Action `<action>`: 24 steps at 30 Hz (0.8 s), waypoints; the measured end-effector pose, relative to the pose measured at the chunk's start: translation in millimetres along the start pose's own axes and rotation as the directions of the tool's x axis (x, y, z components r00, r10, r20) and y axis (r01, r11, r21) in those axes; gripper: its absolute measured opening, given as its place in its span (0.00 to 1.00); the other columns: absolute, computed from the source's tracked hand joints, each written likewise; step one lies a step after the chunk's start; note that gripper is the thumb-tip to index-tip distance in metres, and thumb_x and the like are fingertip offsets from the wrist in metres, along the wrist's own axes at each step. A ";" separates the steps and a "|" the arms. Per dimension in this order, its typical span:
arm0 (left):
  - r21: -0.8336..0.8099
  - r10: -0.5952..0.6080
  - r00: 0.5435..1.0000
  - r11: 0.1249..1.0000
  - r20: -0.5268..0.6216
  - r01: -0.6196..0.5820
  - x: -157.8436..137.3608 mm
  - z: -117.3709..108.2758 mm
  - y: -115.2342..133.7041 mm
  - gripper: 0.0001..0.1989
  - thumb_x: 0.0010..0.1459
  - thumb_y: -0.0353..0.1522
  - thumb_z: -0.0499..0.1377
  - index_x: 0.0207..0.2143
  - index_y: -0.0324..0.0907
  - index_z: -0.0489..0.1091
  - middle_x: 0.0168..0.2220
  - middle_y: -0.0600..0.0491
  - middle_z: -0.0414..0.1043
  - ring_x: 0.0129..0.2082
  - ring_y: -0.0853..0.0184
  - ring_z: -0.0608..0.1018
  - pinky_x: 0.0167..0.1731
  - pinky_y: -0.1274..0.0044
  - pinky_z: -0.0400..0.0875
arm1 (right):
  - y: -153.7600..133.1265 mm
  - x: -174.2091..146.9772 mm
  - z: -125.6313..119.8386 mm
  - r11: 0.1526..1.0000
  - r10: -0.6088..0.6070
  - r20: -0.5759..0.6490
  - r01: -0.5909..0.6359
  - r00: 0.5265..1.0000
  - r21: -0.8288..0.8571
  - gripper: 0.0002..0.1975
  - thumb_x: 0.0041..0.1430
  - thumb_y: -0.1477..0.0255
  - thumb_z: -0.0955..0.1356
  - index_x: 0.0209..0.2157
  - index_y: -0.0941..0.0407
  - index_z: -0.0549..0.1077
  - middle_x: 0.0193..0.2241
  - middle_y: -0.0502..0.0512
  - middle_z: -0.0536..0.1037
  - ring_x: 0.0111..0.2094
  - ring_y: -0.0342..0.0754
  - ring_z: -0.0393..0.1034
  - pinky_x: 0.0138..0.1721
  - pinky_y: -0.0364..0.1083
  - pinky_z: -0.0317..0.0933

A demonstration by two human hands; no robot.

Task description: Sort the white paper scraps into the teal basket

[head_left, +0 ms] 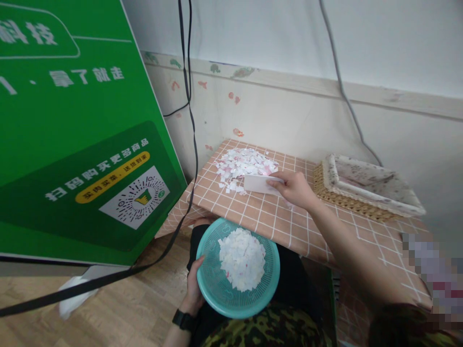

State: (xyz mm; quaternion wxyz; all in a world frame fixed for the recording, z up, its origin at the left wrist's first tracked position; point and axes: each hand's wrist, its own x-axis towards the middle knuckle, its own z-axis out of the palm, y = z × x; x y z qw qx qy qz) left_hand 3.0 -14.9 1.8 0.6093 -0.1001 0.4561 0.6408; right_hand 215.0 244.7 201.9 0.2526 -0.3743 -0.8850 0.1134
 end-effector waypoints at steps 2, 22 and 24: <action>-0.001 0.005 1.000 1.000 0.011 -0.005 0.4 -1.0 -0.5 0.10 0.45 0.35 0.63 0.28 0.37 0.76 0.24 0.49 0.78 0.22 0.61 0.77 0.29 0.69 0.73 | 0.8 -0.8 0.1 0.999 0.021 -0.021 -0.022 1.000 -0.025 0.12 0.59 0.66 0.64 0.36 0.56 0.77 0.25 0.53 0.78 0.25 0.46 0.69 0.27 0.45 0.57; 0.002 0.037 0.999 0.999 -0.020 -0.037 5.2 -3.3 -1.3 0.08 0.43 0.34 0.64 0.26 0.38 0.76 0.22 0.51 0.77 0.21 0.63 0.77 0.27 0.71 0.73 | 5.0 -5.3 -6.3 1.000 -0.014 0.022 0.014 1.000 -0.022 0.12 0.59 0.66 0.64 0.37 0.55 0.77 0.28 0.53 0.79 0.27 0.46 0.70 0.29 0.44 0.58; 0.004 0.044 0.999 0.999 -0.026 -0.044 5.8 -3.6 -1.2 0.09 0.43 0.34 0.65 0.26 0.37 0.76 0.23 0.51 0.78 0.21 0.63 0.77 0.27 0.71 0.73 | 4.7 -4.4 -10.7 1.000 0.001 0.022 0.000 1.000 -0.029 0.11 0.58 0.67 0.64 0.36 0.55 0.77 0.28 0.53 0.79 0.27 0.46 0.71 0.29 0.45 0.59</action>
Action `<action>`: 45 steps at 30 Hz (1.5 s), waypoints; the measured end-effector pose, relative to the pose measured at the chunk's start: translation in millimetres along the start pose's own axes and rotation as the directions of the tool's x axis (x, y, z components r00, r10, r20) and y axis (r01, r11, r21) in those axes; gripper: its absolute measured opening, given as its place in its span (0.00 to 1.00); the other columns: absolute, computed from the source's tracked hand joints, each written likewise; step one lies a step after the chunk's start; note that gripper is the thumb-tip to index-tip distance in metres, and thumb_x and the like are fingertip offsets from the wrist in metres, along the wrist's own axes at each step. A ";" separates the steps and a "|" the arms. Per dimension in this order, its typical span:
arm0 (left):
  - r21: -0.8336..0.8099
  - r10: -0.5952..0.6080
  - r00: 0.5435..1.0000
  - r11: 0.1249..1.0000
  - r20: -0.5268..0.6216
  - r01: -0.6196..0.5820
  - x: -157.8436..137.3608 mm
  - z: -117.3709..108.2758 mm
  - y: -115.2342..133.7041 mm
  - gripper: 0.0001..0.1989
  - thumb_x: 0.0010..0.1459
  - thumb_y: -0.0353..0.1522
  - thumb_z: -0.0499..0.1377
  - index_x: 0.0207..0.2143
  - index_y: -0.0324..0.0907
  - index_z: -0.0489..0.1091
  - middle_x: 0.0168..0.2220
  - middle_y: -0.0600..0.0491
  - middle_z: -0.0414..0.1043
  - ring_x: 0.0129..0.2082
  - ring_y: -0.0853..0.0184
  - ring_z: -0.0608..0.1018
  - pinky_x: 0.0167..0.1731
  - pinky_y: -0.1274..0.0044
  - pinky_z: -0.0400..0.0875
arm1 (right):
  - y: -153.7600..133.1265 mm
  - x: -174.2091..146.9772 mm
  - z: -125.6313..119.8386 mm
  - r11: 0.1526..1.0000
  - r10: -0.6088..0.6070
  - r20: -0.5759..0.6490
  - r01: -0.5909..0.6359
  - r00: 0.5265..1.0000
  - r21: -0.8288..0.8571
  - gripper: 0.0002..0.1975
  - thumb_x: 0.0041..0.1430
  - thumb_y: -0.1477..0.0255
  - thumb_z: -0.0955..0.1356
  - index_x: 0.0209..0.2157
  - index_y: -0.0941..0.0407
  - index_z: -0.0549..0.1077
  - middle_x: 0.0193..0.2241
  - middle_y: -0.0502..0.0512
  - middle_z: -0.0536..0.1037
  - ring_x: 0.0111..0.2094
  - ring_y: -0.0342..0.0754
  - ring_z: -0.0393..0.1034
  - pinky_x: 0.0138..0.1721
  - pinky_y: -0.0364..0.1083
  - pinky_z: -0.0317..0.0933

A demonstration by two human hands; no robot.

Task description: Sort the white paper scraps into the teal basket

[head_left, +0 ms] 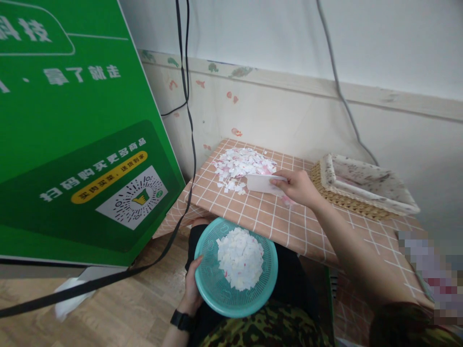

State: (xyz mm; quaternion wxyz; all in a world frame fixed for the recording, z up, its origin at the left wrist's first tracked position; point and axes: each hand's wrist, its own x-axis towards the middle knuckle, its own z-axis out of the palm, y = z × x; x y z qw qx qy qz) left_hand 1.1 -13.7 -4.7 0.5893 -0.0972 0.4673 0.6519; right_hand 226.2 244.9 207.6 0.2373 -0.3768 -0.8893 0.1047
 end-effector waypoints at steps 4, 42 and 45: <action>0.000 -0.003 1.000 1.000 0.012 0.003 0.5 -0.2 -0.2 0.08 0.44 0.34 0.64 0.27 0.38 0.76 0.23 0.50 0.78 0.22 0.63 0.77 0.28 0.71 0.73 | -2.8 2.4 -3.9 1.000 0.008 -0.030 -0.008 1.000 0.021 0.11 0.58 0.67 0.64 0.36 0.56 0.77 0.29 0.54 0.79 0.28 0.47 0.71 0.30 0.45 0.59; -0.005 -0.026 1.000 1.000 0.011 0.026 -4.2 2.4 1.3 0.07 0.46 0.33 0.63 0.27 0.37 0.76 0.26 0.48 0.79 0.24 0.60 0.78 0.33 0.69 0.73 | 6.0 1.8 3.7 0.999 0.028 -0.072 -0.030 0.997 -0.026 0.13 0.59 0.65 0.64 0.38 0.55 0.77 0.30 0.54 0.79 0.27 0.46 0.71 0.29 0.45 0.59; -0.008 -0.043 0.999 0.999 0.007 0.043 -4.1 3.5 1.6 0.08 0.46 0.33 0.62 0.27 0.37 0.76 0.24 0.49 0.78 0.24 0.60 0.78 0.33 0.68 0.73 | 2.4 -3.7 4.3 1.000 -0.004 -0.039 0.003 0.999 -0.020 0.13 0.60 0.65 0.63 0.38 0.55 0.76 0.28 0.52 0.79 0.26 0.45 0.70 0.28 0.44 0.58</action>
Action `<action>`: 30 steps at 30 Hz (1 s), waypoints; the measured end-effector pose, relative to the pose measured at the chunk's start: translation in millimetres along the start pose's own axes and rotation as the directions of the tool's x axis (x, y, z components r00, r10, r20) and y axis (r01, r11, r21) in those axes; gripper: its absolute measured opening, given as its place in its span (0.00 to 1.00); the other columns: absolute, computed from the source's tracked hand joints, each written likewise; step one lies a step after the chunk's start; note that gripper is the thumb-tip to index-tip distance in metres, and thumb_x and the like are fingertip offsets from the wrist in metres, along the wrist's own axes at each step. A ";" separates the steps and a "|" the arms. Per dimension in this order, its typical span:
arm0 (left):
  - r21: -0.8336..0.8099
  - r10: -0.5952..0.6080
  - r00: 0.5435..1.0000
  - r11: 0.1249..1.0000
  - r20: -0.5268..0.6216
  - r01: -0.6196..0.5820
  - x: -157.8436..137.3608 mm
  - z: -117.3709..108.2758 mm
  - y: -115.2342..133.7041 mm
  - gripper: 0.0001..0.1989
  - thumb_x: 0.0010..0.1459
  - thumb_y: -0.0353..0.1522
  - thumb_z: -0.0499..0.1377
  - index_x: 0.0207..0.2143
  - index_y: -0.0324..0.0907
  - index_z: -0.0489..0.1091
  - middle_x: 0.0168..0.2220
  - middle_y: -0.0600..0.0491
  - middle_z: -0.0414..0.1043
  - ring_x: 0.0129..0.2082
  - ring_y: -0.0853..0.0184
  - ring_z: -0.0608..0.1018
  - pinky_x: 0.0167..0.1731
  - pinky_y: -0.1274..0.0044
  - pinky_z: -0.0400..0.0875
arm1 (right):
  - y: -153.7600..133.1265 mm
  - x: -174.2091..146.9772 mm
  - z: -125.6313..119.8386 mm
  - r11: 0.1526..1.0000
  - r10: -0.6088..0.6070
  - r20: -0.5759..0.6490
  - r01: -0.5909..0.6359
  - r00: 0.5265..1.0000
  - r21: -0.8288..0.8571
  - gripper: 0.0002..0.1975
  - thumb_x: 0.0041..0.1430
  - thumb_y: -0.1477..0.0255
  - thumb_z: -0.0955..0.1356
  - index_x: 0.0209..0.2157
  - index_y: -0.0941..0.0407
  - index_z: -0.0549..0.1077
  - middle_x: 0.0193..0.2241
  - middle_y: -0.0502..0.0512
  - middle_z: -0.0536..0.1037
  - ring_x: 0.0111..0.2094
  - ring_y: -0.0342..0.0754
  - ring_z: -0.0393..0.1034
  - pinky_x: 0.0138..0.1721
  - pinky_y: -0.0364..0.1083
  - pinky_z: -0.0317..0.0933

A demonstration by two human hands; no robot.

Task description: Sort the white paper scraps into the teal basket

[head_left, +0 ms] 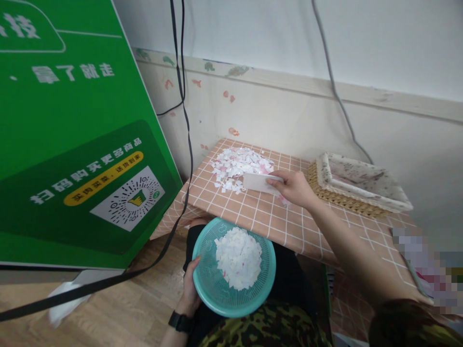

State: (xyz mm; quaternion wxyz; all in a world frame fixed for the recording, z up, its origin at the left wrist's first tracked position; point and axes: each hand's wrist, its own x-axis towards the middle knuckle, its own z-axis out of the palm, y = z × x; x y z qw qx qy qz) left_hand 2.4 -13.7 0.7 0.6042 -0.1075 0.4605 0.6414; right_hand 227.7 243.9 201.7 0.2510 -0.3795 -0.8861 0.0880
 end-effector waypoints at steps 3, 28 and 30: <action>0.003 0.001 1.000 1.000 -0.020 -0.001 0.0 0.2 0.0 0.08 0.45 0.33 0.63 0.27 0.37 0.76 0.24 0.49 0.78 0.24 0.59 0.78 0.34 0.67 0.73 | -2.8 -4.5 -0.5 1.000 -0.003 0.030 0.003 1.000 0.004 0.12 0.60 0.65 0.63 0.37 0.54 0.76 0.26 0.51 0.78 0.25 0.44 0.69 0.28 0.44 0.58; 0.020 0.023 1.000 1.000 -0.010 -0.023 2.9 -4.3 -2.1 0.08 0.44 0.34 0.63 0.26 0.37 0.76 0.23 0.50 0.78 0.22 0.61 0.77 0.28 0.69 0.73 | -13.5 -4.6 5.6 0.989 -0.007 0.047 0.000 0.999 0.149 0.13 0.60 0.63 0.64 0.36 0.55 0.76 0.28 0.52 0.78 0.26 0.45 0.69 0.28 0.44 0.58; 0.011 0.024 1.000 1.000 0.002 -0.024 2.9 -4.6 -2.0 0.08 0.45 0.34 0.64 0.27 0.37 0.76 0.24 0.49 0.78 0.23 0.61 0.77 0.29 0.69 0.73 | -12.9 -3.8 9.5 0.993 0.002 0.041 -0.006 0.999 0.116 0.13 0.60 0.63 0.63 0.37 0.55 0.76 0.28 0.53 0.78 0.26 0.45 0.69 0.28 0.44 0.58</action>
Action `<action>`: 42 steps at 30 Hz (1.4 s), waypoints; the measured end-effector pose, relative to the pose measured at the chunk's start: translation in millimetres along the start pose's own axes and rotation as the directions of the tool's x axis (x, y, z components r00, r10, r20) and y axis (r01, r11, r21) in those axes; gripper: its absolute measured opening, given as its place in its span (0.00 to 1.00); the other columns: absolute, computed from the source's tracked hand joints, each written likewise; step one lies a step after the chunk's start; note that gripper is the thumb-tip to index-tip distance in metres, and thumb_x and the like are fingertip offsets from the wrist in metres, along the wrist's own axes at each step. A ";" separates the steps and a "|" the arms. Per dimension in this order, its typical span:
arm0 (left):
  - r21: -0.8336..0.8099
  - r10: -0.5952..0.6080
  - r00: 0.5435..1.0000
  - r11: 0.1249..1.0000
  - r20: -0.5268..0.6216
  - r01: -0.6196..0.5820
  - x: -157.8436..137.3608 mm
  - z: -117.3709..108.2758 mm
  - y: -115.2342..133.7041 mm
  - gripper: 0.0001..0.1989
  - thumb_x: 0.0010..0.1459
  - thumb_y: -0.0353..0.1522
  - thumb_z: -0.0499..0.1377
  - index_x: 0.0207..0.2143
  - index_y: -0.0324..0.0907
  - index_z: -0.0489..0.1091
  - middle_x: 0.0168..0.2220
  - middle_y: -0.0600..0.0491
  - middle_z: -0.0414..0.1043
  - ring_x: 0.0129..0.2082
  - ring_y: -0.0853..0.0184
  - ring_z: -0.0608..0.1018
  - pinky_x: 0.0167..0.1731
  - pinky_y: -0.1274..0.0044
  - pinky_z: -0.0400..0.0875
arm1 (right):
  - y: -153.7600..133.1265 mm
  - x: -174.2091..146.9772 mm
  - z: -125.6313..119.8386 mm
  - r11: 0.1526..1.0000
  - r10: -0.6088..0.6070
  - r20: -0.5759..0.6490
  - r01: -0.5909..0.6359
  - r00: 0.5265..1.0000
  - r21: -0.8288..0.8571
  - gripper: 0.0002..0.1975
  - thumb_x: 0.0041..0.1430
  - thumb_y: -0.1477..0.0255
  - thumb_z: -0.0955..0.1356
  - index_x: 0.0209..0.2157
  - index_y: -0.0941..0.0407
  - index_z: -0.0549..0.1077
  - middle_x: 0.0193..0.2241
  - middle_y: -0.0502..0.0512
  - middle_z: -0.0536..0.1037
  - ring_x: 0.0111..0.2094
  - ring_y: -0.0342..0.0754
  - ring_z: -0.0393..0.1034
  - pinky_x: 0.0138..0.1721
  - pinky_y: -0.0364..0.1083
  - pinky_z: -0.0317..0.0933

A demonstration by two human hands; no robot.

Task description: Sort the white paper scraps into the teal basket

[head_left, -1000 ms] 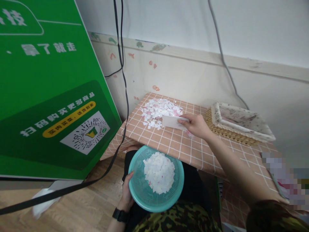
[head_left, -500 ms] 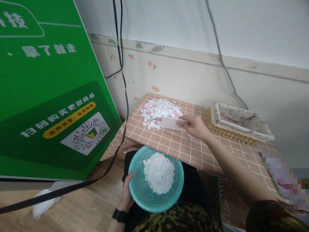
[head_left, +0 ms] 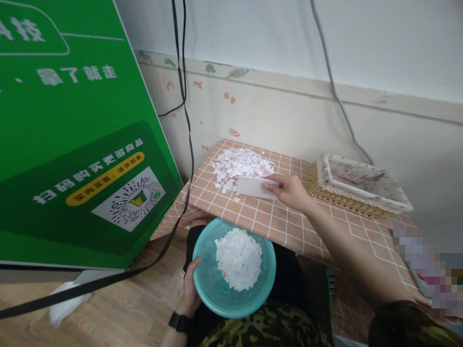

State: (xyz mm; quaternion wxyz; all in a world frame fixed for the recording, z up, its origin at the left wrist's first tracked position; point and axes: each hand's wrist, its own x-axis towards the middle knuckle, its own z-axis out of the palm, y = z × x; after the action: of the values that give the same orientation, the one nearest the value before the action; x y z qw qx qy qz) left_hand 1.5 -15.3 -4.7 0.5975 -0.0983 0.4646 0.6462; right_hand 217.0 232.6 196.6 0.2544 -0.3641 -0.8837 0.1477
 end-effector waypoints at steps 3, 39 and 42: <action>-0.007 0.013 1.000 1.000 0.005 -0.013 -0.1 0.3 0.4 0.08 0.44 0.34 0.64 0.27 0.38 0.76 0.24 0.50 0.78 0.23 0.62 0.77 0.29 0.70 0.73 | 1.8 0.6 -1.0 0.999 0.006 0.012 -0.006 1.000 -0.044 0.13 0.59 0.64 0.63 0.37 0.55 0.76 0.28 0.53 0.78 0.26 0.46 0.69 0.28 0.44 0.58; -0.011 -0.028 1.000 1.000 0.013 0.028 5.7 -4.4 -2.7 0.10 0.45 0.35 0.63 0.29 0.37 0.76 0.26 0.48 0.79 0.26 0.58 0.79 0.34 0.66 0.73 | -10.2 -5.3 -4.0 0.967 0.072 -0.135 -0.102 0.988 -0.233 0.15 0.59 0.65 0.62 0.42 0.57 0.76 0.28 0.55 0.79 0.25 0.47 0.70 0.28 0.44 0.57; -0.007 -0.034 0.999 0.999 0.012 0.034 5.5 -4.9 -3.0 0.10 0.46 0.35 0.63 0.30 0.37 0.76 0.27 0.48 0.79 0.25 0.59 0.79 0.34 0.66 0.73 | -9.1 -3.8 0.5 0.959 0.071 -0.097 -0.095 0.993 -0.265 0.15 0.60 0.65 0.62 0.41 0.57 0.76 0.27 0.55 0.79 0.25 0.47 0.71 0.28 0.44 0.57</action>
State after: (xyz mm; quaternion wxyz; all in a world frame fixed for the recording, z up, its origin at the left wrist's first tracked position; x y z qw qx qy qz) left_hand 0.5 -15.5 -12.6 0.6108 -0.1046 0.4569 0.6382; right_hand 213.8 223.5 199.0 0.2341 -0.4382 -0.8676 0.0208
